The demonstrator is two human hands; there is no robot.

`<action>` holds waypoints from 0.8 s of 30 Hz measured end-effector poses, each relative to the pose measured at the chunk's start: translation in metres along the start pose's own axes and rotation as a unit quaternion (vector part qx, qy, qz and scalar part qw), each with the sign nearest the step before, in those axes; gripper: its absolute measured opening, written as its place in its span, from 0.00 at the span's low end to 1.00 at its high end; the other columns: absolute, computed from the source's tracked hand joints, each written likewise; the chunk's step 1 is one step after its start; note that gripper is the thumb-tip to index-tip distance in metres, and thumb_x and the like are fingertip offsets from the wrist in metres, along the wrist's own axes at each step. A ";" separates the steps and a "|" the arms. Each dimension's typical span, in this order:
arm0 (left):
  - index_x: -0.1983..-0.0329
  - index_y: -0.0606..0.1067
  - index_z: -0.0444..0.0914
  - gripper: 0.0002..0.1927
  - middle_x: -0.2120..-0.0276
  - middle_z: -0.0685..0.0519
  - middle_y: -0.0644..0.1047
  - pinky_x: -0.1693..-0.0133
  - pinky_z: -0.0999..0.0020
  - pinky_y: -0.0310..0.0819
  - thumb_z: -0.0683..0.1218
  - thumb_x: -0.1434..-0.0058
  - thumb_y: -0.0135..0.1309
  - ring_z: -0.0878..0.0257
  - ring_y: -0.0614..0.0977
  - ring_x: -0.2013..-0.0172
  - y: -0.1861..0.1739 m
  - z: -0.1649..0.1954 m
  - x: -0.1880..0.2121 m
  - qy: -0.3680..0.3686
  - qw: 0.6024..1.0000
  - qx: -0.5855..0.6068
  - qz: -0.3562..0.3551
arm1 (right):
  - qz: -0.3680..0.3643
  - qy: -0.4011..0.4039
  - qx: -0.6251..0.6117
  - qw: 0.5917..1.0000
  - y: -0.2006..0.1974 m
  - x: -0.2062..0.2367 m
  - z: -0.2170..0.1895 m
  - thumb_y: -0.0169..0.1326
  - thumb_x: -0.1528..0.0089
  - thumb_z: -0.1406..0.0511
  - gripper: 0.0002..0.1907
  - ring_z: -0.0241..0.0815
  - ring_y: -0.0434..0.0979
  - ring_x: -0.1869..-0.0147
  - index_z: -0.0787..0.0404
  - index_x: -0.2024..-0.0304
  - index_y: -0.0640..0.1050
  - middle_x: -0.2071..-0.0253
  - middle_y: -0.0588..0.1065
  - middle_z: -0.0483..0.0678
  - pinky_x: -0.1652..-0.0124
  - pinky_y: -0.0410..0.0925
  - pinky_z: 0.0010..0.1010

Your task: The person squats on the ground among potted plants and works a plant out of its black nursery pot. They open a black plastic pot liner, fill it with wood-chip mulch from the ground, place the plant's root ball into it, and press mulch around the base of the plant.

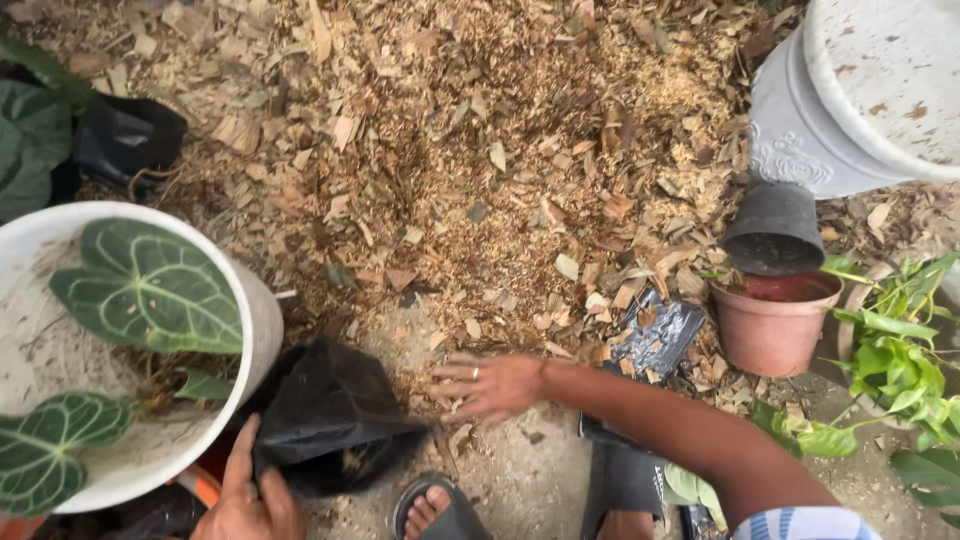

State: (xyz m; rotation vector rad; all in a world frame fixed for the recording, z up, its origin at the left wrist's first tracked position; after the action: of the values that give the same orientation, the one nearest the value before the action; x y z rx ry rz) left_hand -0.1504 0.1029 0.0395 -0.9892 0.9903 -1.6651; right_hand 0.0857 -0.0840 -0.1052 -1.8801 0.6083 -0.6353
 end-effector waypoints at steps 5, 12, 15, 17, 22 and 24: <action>0.32 0.71 0.43 0.28 0.58 0.37 0.77 0.54 0.60 0.71 0.38 0.36 0.51 0.49 0.80 0.59 0.017 0.001 -0.021 0.152 0.974 0.167 0.034 | -0.143 0.229 0.119 0.955 -0.050 0.101 0.202 0.39 0.34 0.43 0.35 0.60 0.42 0.20 0.47 0.28 0.58 0.22 0.49 0.55 0.27 0.39 0.56; 0.31 0.65 0.35 0.32 0.43 0.34 0.72 0.39 0.62 0.62 0.36 0.42 0.54 0.49 0.74 0.42 0.024 0.011 -0.003 0.145 0.965 0.209 0.058 | 0.073 0.400 0.014 0.913 -0.155 0.082 0.225 0.57 0.38 0.45 0.31 0.57 0.46 0.19 0.53 0.40 0.72 0.25 0.56 0.59 0.24 0.41 0.53; 0.34 0.64 0.34 0.36 0.36 0.29 0.66 0.31 0.55 0.57 0.37 0.48 0.58 0.42 0.69 0.33 0.001 0.029 0.002 0.171 0.968 0.091 0.160 | 0.039 0.150 -0.201 0.967 -0.125 -0.026 0.127 0.50 0.36 0.46 0.27 0.53 0.42 0.19 0.46 0.39 0.73 0.22 0.47 0.55 0.25 0.36 0.50; 0.30 0.62 0.33 0.41 0.33 0.32 0.63 0.38 0.56 0.63 0.37 0.49 0.58 0.45 0.71 0.36 0.005 0.010 -0.010 0.083 0.974 0.174 0.116 | 0.186 -0.041 -0.006 0.982 -0.143 -0.061 0.084 0.40 0.36 0.48 0.28 0.56 0.61 0.26 0.52 0.40 0.73 0.30 0.65 0.57 0.32 0.55 0.55; 0.27 0.60 0.35 0.39 0.40 0.32 0.66 0.40 0.56 0.63 0.38 0.44 0.54 0.46 0.71 0.41 0.017 -0.043 -0.017 0.039 0.979 0.198 0.036 | -0.127 0.372 -0.032 0.919 -0.056 -0.012 0.286 0.52 0.38 0.66 0.12 0.41 0.70 0.73 0.60 0.52 0.75 0.72 0.72 0.50 0.79 0.67 0.31; 0.27 0.60 0.36 0.38 0.42 0.32 0.67 0.41 0.57 0.63 0.39 0.42 0.53 0.46 0.71 0.43 0.044 -0.067 -0.014 0.031 0.976 0.215 -0.025 | 0.008 0.461 0.006 0.888 -0.100 0.046 0.354 0.48 0.29 0.67 0.10 0.33 0.72 0.75 0.57 0.63 0.80 0.74 0.73 0.44 0.76 0.70 0.26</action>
State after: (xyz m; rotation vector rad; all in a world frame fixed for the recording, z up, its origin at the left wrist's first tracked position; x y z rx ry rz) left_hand -0.1948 0.1173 -0.0270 -0.6783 0.6059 -1.8588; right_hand 0.3678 0.1546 -0.1276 -1.4722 1.2045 -1.5360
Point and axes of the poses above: each hand's wrist, its own x-axis away from the middle knuckle, its own y-axis out of the palm, z = x × y, the point moved 10 cm from there along -x, towards the middle knuckle
